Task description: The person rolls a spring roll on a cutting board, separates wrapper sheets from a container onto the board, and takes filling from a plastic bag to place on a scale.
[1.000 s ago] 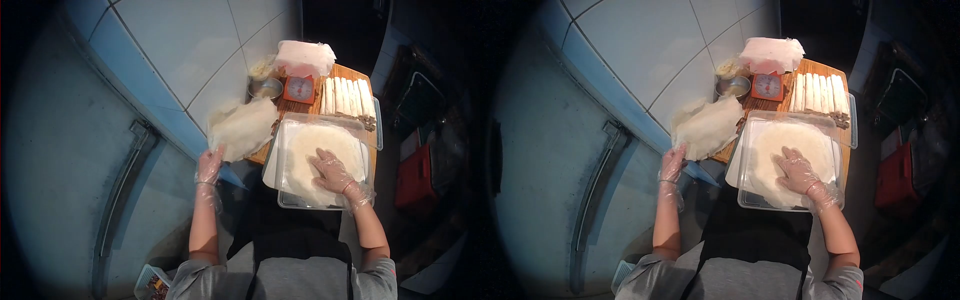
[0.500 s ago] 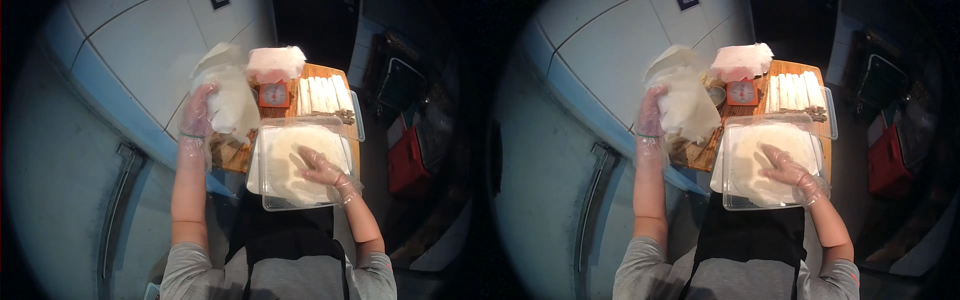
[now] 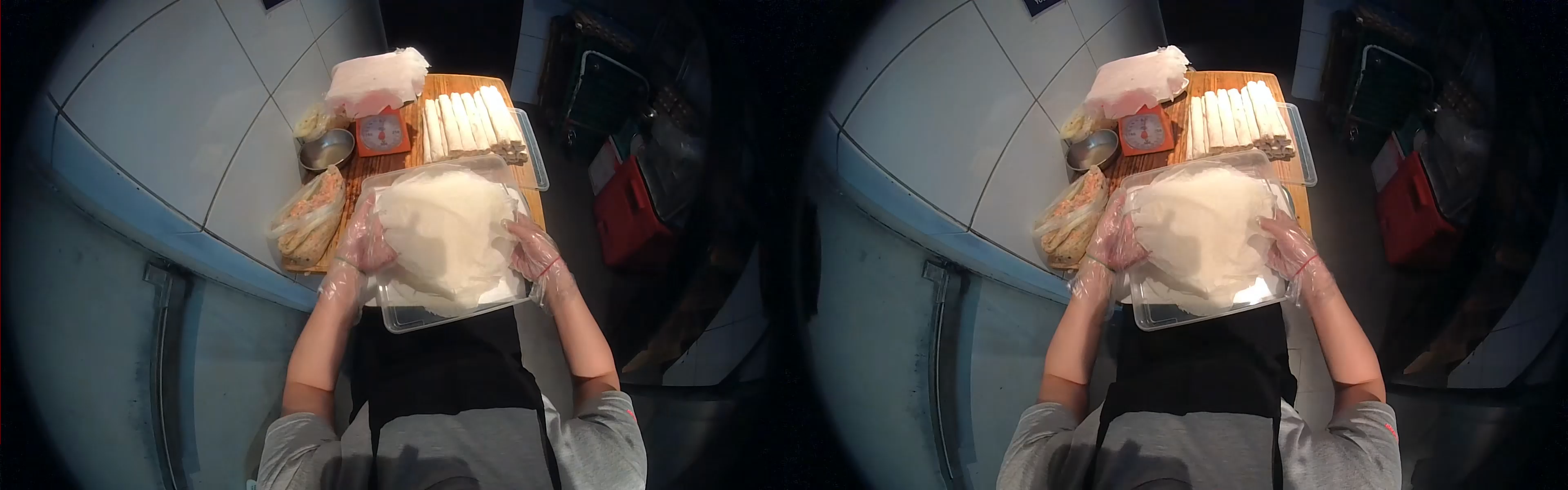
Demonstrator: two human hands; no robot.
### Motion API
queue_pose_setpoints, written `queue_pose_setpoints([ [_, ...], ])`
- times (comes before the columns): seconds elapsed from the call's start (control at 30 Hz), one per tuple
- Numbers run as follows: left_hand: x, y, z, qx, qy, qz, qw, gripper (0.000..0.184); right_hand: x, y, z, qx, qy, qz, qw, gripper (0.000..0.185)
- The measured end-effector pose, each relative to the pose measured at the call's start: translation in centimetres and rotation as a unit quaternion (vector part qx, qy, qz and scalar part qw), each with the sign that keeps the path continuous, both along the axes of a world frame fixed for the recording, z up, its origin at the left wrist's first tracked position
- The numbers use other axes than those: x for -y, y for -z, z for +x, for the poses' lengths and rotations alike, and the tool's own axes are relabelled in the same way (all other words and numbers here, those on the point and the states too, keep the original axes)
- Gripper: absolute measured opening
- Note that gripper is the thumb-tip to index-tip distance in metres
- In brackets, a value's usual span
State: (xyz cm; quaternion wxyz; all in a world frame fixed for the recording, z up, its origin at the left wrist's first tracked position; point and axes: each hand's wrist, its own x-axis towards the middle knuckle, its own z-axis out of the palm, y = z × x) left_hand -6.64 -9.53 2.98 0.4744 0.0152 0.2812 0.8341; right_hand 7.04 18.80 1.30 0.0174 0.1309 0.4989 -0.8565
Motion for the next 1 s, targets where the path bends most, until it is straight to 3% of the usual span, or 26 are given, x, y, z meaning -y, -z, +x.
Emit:
queue_pose_setpoints([
  [0.07,0.5,-0.1,1.8,-0.019,0.006,0.041,0.999,0.053,0.2,-0.7,0.0,0.000,0.012,0.067,0.998,0.061],
  [0.1,1.4,2.8,1.4,-0.113,0.014,0.004,0.993,0.050,0.5,-0.6,-0.1,-0.052,0.073,0.312,0.946,0.062],
  [0.13,2.5,7.9,0.3,-0.205,0.022,-0.034,0.978,0.047,0.9,-0.4,-0.2,-0.102,0.127,0.534,0.830,0.063],
  [0.17,2.9,8.8,0.7,-0.228,0.013,-0.062,0.972,0.045,1.4,-0.2,-0.3,-0.145,0.173,0.719,0.657,0.064],
  [0.2,3.2,9.6,1.2,-0.251,0.004,-0.090,0.964,0.044,2.3,-0.8,-0.1,-0.185,0.141,0.737,0.635,0.063],
  [0.27,1.0,2.4,5.3,-0.169,-0.052,-0.121,0.977,0.044,4.4,-3.0,0.1,-0.265,0.079,0.766,0.580,0.062],
  [0.3,0.5,0.7,6.1,-0.129,-0.080,-0.135,0.979,0.045,5.2,-2.6,-0.3,-0.269,0.010,0.721,0.638,0.060],
  [0.37,0.8,2.2,5.4,-0.166,-0.073,-0.155,0.971,0.049,6.7,-1.4,-1.1,-0.265,-0.129,0.611,0.734,0.057],
  [0.4,0.7,2.0,5.4,-0.184,-0.069,-0.164,0.967,0.050,7.5,-1.5,-1.1,-0.246,-0.130,0.604,0.747,0.059],
  [0.47,0.7,1.6,5.7,-0.192,-0.053,-0.077,0.977,0.051,8.9,-1.9,-1.1,-0.211,-0.133,0.589,0.768,0.062],
  [0.5,0.7,1.2,5.8,-0.196,-0.045,-0.034,0.979,0.052,9.2,-1.8,-1.1,-0.223,-0.108,0.597,0.763,0.063],
  [0.6,0.9,2.9,4.9,-0.189,-0.041,-0.094,0.977,0.053,10.2,-1.7,-0.6,-0.243,-0.059,0.616,0.747,0.065],
  [0.67,0.9,3.1,4.9,-0.281,-0.047,-0.126,0.950,0.052,10.9,-2.7,0.1,-0.241,-0.059,0.634,0.732,0.065],
  [0.73,0.9,2.4,5.0,-0.280,-0.048,-0.121,0.951,0.051,11.5,-2.9,0.8,-0.251,-0.045,0.659,0.708,0.064],
  [0.8,1.1,1.9,5.1,-0.184,-0.042,-0.081,0.979,0.051,11.4,-2.3,0.6,-0.247,-0.033,0.672,0.697,0.060],
  [0.83,1.1,2.1,5.1,-0.371,-0.069,-0.141,0.915,0.049,11.0,-1.2,0.0,-0.238,-0.029,0.674,0.698,0.057],
  [0.87,1.2,2.5,5.0,-0.542,-0.093,-0.196,0.812,0.048,10.4,-0.4,-0.4,-0.228,-0.023,0.677,0.700,0.053],
  [0.93,0.8,2.7,4.9,-0.479,-0.129,-0.189,0.848,0.047,9.4,-3.8,-1.2,-0.137,-0.048,0.681,0.717,0.045],
  [0.97,0.3,2.6,4.8,-0.231,-0.133,-0.120,0.956,0.048,8.6,-4.5,-2.1,-0.125,-0.040,0.661,0.739,0.043],
  [1.0,0.0,2.4,4.5,0.034,-0.127,-0.042,0.990,0.049,7.7,-5.2,-3.1,-0.114,-0.031,0.640,0.759,0.040],
])
